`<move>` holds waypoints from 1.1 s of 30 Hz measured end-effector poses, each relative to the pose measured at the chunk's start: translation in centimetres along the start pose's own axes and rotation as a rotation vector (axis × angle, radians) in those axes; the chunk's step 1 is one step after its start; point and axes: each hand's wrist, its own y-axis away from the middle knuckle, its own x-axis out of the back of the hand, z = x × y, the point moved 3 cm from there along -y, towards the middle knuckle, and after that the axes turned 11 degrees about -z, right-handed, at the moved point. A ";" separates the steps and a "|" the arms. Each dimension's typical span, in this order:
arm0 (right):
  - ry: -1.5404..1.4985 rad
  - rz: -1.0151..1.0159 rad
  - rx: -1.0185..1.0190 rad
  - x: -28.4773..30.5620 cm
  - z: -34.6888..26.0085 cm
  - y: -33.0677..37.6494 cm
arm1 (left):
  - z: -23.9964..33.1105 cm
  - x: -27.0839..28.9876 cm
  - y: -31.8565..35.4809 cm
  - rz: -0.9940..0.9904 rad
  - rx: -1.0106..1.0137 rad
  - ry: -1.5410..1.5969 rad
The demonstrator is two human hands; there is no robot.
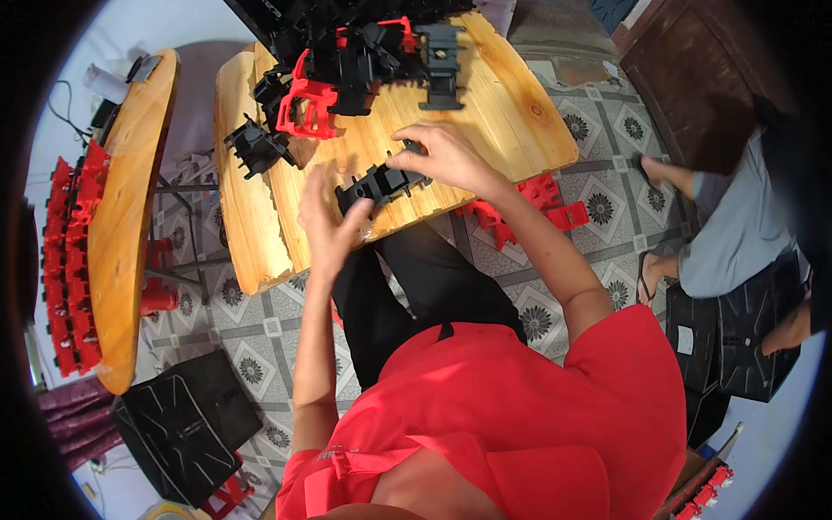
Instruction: The person assembles plastic components by fitting black plastic inserts into red plastic housings by hand, sets the assembled parts onto a table, and empties containers of plastic pieces onto the work surface.
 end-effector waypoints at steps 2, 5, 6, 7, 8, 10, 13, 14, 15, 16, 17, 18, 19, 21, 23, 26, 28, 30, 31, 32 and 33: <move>0.096 0.304 0.080 0.7 -1.4 -2.5 | 1.1 -1.0 -0.3 -0.050 0.030 -0.175; 0.371 0.479 0.471 0.9 -4.6 -8.7 | 0.3 -1.8 -1.3 0.015 0.083 -0.129; 0.541 0.484 0.631 0.1 -5.8 -10.8 | 0.1 -1.8 -1.5 0.050 0.080 -0.093; 0.689 0.430 0.654 -1.3 -7.0 -12.9 | 0.3 -1.8 -1.7 0.047 0.082 -0.111; 0.835 0.375 0.678 -2.5 -8.1 -14.8 | 0.3 -1.9 -1.7 0.052 0.087 -0.161; 1.139 0.160 0.584 -4.2 -5.9 -18.4 | 0.4 -2.5 -1.9 -0.030 0.053 -0.204; 1.173 0.466 0.581 -1.6 -4.7 -20.8 | 0.2 -2.1 -2.1 0.019 0.075 -0.053; 1.023 0.541 0.557 -0.6 -4.6 -20.9 | -0.3 -1.9 -1.8 0.028 0.119 0.014; 0.801 0.691 0.560 0.8 -4.7 -21.0 | -0.7 -1.4 -1.9 0.090 0.102 0.048; 0.572 0.828 0.555 2.1 -4.6 -20.9 | -1.3 -0.8 -2.2 0.151 0.084 0.083; 0.438 0.753 0.388 3.0 -4.5 -21.1 | -1.3 0.4 -2.5 0.175 0.117 0.133; 0.311 0.681 0.218 4.2 -4.1 -21.2 | -1.2 1.5 -3.1 0.224 0.112 0.261; 0.247 0.891 0.269 4.7 -4.8 -21.4 | -0.9 2.6 -3.5 0.254 0.118 0.231; 0.054 0.653 -0.097 6.7 -2.4 -23.4 | 0.2 4.6 -5.3 0.309 0.084 0.207; -1.214 0.611 0.536 11.2 0.8 -24.8 | 2.0 5.3 -8.6 0.353 -0.012 0.244; -1.600 0.264 0.712 7.0 -5.6 -24.3 | 1.6 10.8 -10.7 0.526 -0.209 0.071; -0.497 0.302 0.504 6.1 -9.2 -20.3 | 4.6 13.7 -12.0 0.385 -0.357 -0.022; -0.134 0.348 0.689 4.9 -11.6 -15.9 | 10.7 14.5 -11.1 -0.100 0.012 0.572; -0.237 0.176 0.725 5.0 -13.4 -14.7 | 8.9 14.9 -10.8 0.047 -0.310 0.531; -0.428 -0.051 0.430 4.6 -12.1 -14.1 | 7.0 14.1 -9.9 0.042 -0.302 0.541; -0.337 -0.130 0.277 5.1 -11.3 -12.3 | 4.6 13.6 -8.9 0.131 -0.166 0.621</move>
